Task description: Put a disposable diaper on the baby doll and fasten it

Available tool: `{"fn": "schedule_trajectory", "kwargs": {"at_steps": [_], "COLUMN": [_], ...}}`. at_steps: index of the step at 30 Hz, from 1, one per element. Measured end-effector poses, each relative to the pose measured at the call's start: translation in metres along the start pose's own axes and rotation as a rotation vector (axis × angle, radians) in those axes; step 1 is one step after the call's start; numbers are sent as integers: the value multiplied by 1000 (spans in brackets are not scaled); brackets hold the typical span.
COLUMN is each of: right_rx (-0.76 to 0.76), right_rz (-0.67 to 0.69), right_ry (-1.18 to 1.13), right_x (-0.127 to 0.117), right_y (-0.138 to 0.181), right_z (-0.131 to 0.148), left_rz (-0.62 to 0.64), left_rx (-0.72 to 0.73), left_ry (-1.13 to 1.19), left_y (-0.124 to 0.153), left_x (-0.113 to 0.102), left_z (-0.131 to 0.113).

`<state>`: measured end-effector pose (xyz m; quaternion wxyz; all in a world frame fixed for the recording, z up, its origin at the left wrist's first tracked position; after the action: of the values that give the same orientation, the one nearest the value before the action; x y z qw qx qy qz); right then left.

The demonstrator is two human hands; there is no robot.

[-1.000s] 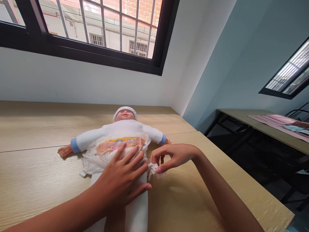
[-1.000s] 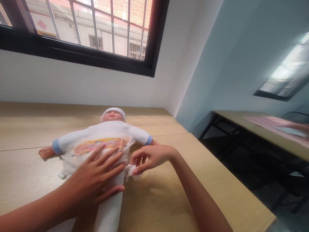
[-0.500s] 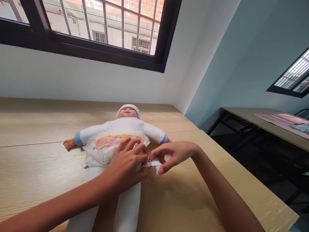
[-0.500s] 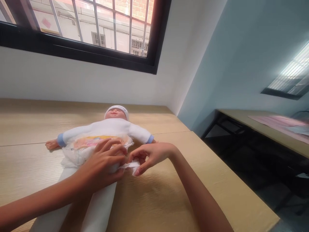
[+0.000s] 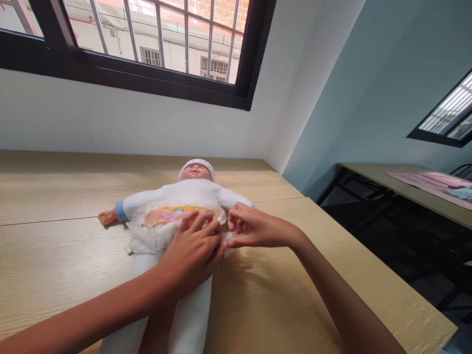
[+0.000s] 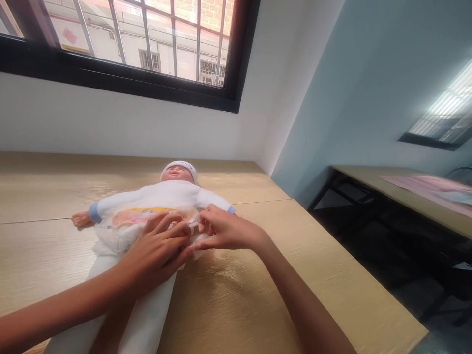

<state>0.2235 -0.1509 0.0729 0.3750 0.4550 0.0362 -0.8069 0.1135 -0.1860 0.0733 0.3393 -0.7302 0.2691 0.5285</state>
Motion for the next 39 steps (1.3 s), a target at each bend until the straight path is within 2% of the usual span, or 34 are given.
{"fn": "schedule_trajectory", "kwargs": {"at_steps": [2, 3, 5, 7, 9, 13, 17, 24, 33, 39], "right_rx": [74, 129, 227, 260, 213, 101, 93, 72, -74, -127], "right_rz": [-33, -7, 124, 255, 253, 72, -37, 18, 174, 170], "right_ry": [37, 42, -21, -171, -318, -494, -460, -321, -406, -409], "right_x": [-3, 0, 13, 30, 37, 28, 11, -5, 2, -1], "right_y": [3, 4, 4, 3, -2, -11, -4, 18, 18, 20], "right_z": [-2, -5, -12, -16, -14, -13, -16, -6, 7, 13], "left_rz": [11, 15, 6, -13, -33, -38, -32, -22, -64, -61], "left_rx": [-15, -24, -35, -38, -39, -47, -50, -64, -22, 11], "left_ry": [-1, 0, -3, -6, -9, -5, 24, 33, 4, 13], "left_y": [-1, -2, -2, -2, -1, -1, -1, -2, 1, -1], "left_x": [0, 0, -1, -2, -3, -3, -4, -4, -1, -2], "left_z": [0, 1, 1, 2, 2, 3, 3, 4, 4, 3]}}
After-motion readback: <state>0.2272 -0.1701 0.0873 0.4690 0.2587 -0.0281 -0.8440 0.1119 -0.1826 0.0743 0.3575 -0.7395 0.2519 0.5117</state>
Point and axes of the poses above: each hand's wrist, its own y-axis away from the middle knuckle, its own x-axis out of the palm, z = x × y, the point moved 8 cm from there along -y, towards the middle knuckle, and after that the axes turned 11 degrees about z, right-handed, at the moved point
